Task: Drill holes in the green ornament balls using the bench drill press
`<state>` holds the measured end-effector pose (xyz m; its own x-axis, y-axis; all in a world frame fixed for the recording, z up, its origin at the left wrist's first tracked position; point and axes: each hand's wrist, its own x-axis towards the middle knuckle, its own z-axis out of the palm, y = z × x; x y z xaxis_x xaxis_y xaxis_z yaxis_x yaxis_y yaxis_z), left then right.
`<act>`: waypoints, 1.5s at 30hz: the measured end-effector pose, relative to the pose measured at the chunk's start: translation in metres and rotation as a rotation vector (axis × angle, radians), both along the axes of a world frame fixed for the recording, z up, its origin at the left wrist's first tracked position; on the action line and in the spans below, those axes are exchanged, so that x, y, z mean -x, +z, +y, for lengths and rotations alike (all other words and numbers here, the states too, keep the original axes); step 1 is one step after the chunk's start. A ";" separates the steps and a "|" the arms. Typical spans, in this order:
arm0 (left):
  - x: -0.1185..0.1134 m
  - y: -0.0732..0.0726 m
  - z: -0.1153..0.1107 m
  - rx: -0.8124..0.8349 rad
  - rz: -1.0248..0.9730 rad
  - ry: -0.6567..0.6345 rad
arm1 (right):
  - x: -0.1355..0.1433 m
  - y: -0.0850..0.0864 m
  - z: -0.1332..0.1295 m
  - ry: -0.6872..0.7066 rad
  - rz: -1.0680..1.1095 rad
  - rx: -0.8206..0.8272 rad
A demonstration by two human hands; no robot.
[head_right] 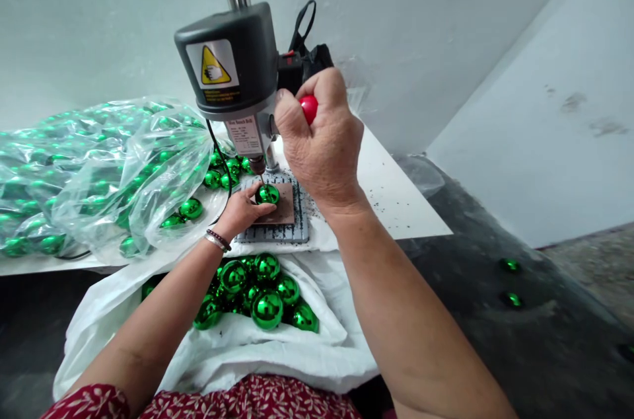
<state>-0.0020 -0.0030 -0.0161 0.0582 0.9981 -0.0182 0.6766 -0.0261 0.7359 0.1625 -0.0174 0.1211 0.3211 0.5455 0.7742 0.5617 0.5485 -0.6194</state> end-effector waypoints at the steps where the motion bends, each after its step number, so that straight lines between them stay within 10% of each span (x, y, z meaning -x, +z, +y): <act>1: 0.000 0.000 -0.001 0.002 -0.005 0.005 | 0.000 -0.002 -0.001 0.003 -0.003 -0.009; 32: -0.002 0.007 -0.009 0.021 -0.091 0.014 | 0.007 -0.063 -0.013 -0.104 -0.041 -0.177; 45: 0.006 0.003 -0.029 -0.155 -0.198 0.027 | 0.008 0.034 0.018 -0.123 0.041 0.160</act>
